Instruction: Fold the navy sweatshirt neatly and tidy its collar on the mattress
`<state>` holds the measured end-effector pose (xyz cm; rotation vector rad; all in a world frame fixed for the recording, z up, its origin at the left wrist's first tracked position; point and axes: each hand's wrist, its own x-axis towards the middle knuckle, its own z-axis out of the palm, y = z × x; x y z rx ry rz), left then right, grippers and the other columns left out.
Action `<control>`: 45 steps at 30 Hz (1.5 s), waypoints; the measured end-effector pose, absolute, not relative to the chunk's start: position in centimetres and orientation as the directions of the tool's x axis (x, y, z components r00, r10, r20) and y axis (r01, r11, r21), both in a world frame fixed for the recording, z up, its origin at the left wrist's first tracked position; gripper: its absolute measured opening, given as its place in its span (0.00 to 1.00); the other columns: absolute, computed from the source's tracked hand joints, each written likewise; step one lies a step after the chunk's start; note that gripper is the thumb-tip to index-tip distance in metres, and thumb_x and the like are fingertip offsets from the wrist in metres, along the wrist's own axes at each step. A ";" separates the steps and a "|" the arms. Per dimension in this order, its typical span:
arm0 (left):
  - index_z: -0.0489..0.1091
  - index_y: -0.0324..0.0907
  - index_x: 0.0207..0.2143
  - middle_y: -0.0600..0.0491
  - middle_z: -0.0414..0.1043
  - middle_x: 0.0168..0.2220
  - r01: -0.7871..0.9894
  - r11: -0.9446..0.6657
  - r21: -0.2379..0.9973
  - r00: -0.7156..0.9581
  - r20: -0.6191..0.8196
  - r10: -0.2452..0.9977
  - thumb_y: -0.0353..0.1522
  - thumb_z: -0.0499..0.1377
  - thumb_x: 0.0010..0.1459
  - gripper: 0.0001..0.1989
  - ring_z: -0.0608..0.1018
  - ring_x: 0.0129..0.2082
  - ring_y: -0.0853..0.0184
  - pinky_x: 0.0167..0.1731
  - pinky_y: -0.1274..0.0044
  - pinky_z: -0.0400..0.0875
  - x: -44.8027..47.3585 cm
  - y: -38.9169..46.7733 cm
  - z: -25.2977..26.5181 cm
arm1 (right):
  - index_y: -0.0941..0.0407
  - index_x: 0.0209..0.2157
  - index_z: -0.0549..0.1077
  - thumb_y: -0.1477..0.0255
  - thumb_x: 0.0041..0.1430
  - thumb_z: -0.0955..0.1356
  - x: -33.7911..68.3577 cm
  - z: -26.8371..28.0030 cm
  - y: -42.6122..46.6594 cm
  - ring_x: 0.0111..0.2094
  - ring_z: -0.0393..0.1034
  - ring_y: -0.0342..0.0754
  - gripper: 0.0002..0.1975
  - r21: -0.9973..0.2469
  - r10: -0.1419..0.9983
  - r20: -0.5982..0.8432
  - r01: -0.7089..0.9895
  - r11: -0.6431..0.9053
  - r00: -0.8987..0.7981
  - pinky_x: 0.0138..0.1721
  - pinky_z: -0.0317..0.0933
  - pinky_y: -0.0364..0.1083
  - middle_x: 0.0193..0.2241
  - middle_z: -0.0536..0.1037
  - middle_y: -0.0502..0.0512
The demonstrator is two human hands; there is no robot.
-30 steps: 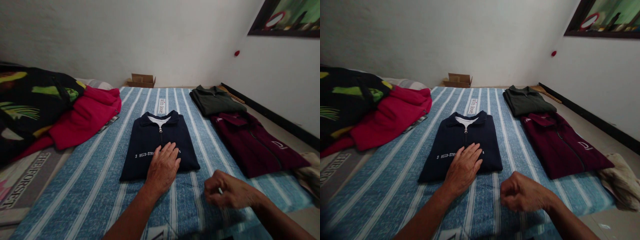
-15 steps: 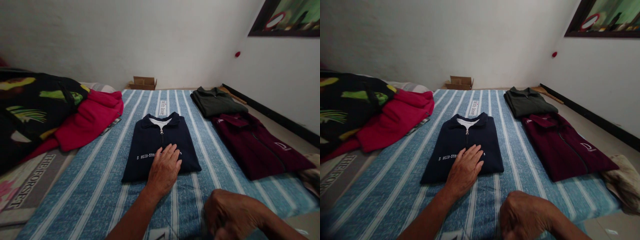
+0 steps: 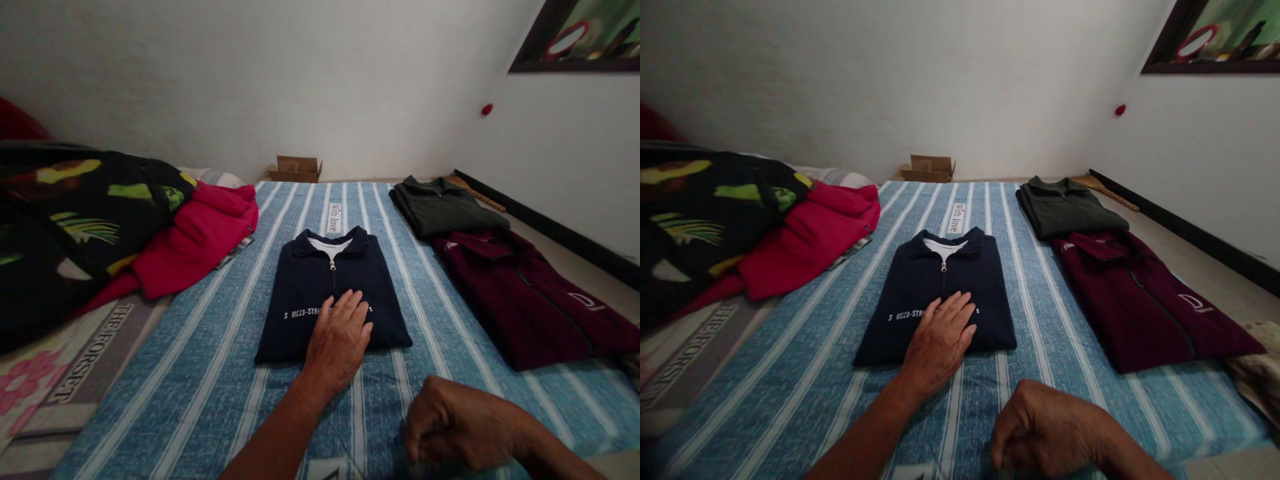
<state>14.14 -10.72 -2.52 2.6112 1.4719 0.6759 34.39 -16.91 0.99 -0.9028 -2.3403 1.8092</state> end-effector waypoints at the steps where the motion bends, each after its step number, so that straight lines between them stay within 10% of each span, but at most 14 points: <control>1: 0.65 0.41 0.52 0.49 0.63 0.59 0.800 -0.538 0.267 0.444 0.342 0.829 0.34 0.48 0.63 0.16 0.61 0.60 0.62 0.59 0.62 0.53 14.1 -10.7 -2.5 | 0.58 0.29 0.76 0.76 0.55 0.65 34.3 0.8 -16.8 0.22 0.60 0.38 0.07 -0.902 0.468 -0.292 0.403 0.155 -0.834 0.26 0.56 0.37 0.20 0.68 0.46; 9: 0.65 0.41 0.52 0.48 0.63 0.59 0.808 -0.536 0.245 0.447 0.339 0.828 0.34 0.49 0.63 0.16 0.60 0.61 0.61 0.59 0.61 0.54 14.1 -11.1 -2.6 | 0.57 0.28 0.72 0.66 0.63 0.61 31.8 1.4 -13.8 0.26 0.63 0.42 0.14 -0.813 0.865 0.112 0.456 0.363 -0.490 0.29 0.57 0.41 0.24 0.70 0.50; 16: 0.64 0.40 0.52 0.48 0.64 0.58 0.786 -0.549 0.285 0.436 0.374 0.819 0.32 0.50 0.62 0.17 0.62 0.60 0.61 0.59 0.61 0.56 14.1 -11.2 -2.7 | 0.56 0.40 0.72 0.72 0.62 0.61 30.2 -1.8 -10.1 0.40 0.70 0.48 0.10 -0.651 0.837 0.441 0.526 0.547 -0.325 0.42 0.65 0.47 0.38 0.75 0.58; 22: 0.65 0.34 0.51 0.42 0.68 0.53 0.803 -0.475 0.360 0.202 0.586 0.785 0.28 0.47 0.62 0.17 0.69 0.55 0.63 0.54 0.68 0.66 12.2 -10.4 -2.9 | 0.59 0.47 0.71 0.70 0.62 0.61 30.7 -4.8 -10.7 0.50 0.67 0.55 0.15 -0.416 0.837 0.469 0.766 0.490 -0.281 0.50 0.65 0.54 0.48 0.72 0.64; 30: 0.65 0.33 0.52 0.40 0.63 0.58 0.948 -0.230 0.221 0.125 0.406 0.905 0.29 0.48 0.61 0.18 0.65 0.58 0.55 0.53 0.58 0.64 10.6 -9.8 -2.7 | 0.63 0.44 0.74 0.70 0.63 0.60 30.9 -5.2 -11.4 0.49 0.69 0.55 0.16 -0.309 0.808 0.518 0.819 0.484 -0.281 0.50 0.66 0.53 0.46 0.74 0.66; 45: 0.62 0.38 0.56 0.45 0.58 0.61 0.876 -0.466 0.127 0.423 0.262 0.867 0.39 0.48 0.63 0.22 0.57 0.63 0.59 0.60 0.62 0.55 14.6 -8.7 -1.3 | 0.57 0.33 0.74 0.74 0.60 0.61 30.7 -3.0 -8.5 0.31 0.70 0.46 0.10 -0.593 0.891 0.428 0.698 0.402 -0.150 0.33 0.64 0.43 0.30 0.75 0.55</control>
